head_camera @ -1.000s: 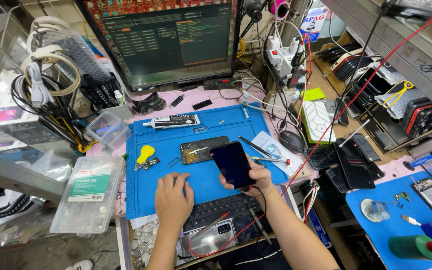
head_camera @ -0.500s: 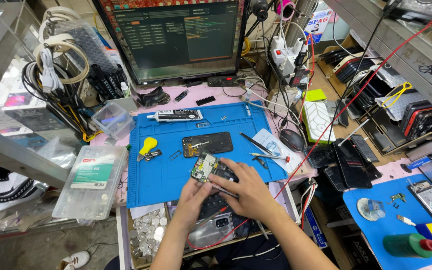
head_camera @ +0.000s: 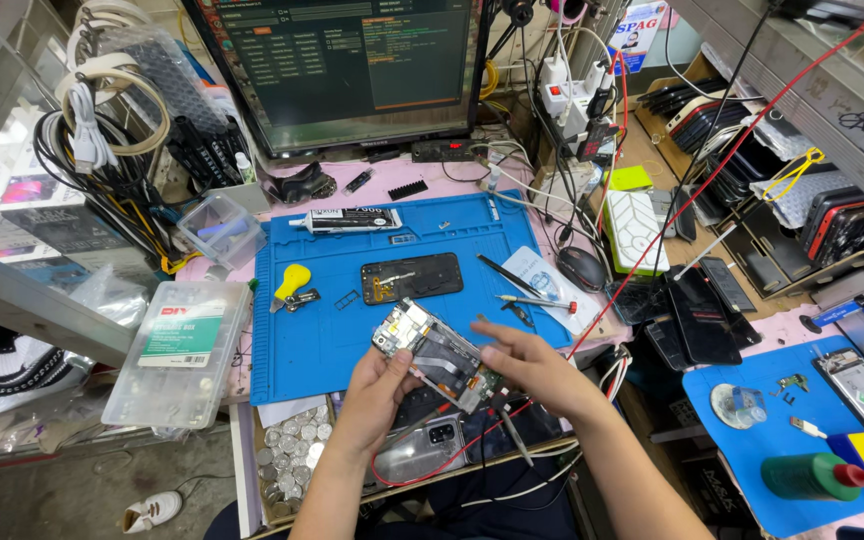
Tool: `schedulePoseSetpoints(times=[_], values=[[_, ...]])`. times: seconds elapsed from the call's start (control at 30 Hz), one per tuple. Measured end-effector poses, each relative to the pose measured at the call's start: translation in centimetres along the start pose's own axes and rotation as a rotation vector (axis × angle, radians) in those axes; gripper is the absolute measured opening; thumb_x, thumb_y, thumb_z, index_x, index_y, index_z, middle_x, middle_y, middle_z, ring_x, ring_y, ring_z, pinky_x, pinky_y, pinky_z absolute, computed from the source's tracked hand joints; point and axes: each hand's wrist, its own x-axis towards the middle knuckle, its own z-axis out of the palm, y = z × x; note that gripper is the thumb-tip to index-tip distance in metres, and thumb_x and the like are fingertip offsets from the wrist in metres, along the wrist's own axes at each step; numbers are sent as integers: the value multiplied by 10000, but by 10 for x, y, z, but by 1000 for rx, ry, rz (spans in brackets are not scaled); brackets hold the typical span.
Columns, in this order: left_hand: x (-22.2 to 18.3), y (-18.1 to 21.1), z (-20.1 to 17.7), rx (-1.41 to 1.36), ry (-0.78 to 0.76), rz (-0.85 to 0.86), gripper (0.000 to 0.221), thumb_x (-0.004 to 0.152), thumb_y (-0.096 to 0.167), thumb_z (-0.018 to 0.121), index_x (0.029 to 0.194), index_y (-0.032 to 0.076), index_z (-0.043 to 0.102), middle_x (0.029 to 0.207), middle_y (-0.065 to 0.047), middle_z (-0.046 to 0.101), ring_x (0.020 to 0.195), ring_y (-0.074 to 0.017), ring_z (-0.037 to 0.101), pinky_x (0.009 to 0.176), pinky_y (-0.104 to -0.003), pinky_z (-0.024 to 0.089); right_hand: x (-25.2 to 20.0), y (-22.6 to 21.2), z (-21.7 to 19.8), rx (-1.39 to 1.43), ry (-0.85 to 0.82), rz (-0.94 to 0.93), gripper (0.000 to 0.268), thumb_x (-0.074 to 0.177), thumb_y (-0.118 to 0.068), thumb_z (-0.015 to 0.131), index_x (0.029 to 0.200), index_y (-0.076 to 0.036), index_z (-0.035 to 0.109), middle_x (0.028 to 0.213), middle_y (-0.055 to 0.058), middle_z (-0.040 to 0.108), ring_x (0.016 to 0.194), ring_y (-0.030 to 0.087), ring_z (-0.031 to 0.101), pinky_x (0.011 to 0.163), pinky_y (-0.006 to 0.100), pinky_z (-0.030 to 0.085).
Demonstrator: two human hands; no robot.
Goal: The person picks up a mobile phone, holds it near a computer monitor, and then reinserts a small internal circuit board back into the phone's chassis by hand.
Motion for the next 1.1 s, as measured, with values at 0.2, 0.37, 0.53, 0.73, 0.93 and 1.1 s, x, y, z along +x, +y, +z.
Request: schedulePoseSetpoints(times=[0.2, 0.37, 0.53, 0.73, 0.93, 1.1], values=[[4, -3, -1, 16, 79, -31, 347, 1017, 187, 573, 1322, 21, 580, 1208, -99, 709, 1057, -187, 690, 903, -358, 572, -13, 39, -4, 548, -165, 163, 474, 947, -84, 648, 1369, 104, 543, 1110, 160, 745, 878, 197, 743, 742, 377, 641], [4, -3, 3, -11, 90, -27, 337, 989, 142, 608, 1302, 22, 570, 1196, -99, 713, 1033, -184, 705, 883, -358, 581, -16, 50, 0, 543, -69, 173, 484, 878, -30, 651, 1334, 86, 537, 1082, 145, 752, 857, 178, 769, 746, 369, 642], [2, -2, 3, 3, 121, 8, 336, 985, 116, 613, 1301, 10, 579, 1188, -107, 712, 1017, -179, 705, 868, -348, 583, -20, 48, 6, 557, -67, 147, 491, 895, 7, 684, 1365, 100, 576, 1031, 122, 750, 650, 67, 615, 709, 345, 622], [2, -11, 2, 46, 129, 51, 334, 982, 82, 608, 1305, 1, 586, 1197, -90, 714, 1036, -147, 691, 896, -302, 565, -16, 48, 26, 461, 58, 138, 372, 873, -13, 729, 1228, 70, 657, 965, 67, 742, 705, 78, 643, 602, 240, 507], [1, -23, -9, 113, 155, 44, 321, 1014, 79, 637, 1317, -20, 598, 1135, -122, 694, 949, -173, 639, 807, -328, 534, -14, 46, 37, 482, 141, 191, 249, 894, -77, 729, 1098, 60, 688, 911, 86, 749, 746, 116, 703, 650, 243, 559], [3, -18, -4, 104, 171, 18, 333, 961, 102, 628, 1275, -2, 593, 1181, -112, 723, 1030, -168, 695, 876, -326, 573, -15, 43, 39, 511, 136, 162, 241, 865, -38, 698, 1087, 57, 696, 906, 102, 759, 710, 120, 699, 618, 240, 545]])
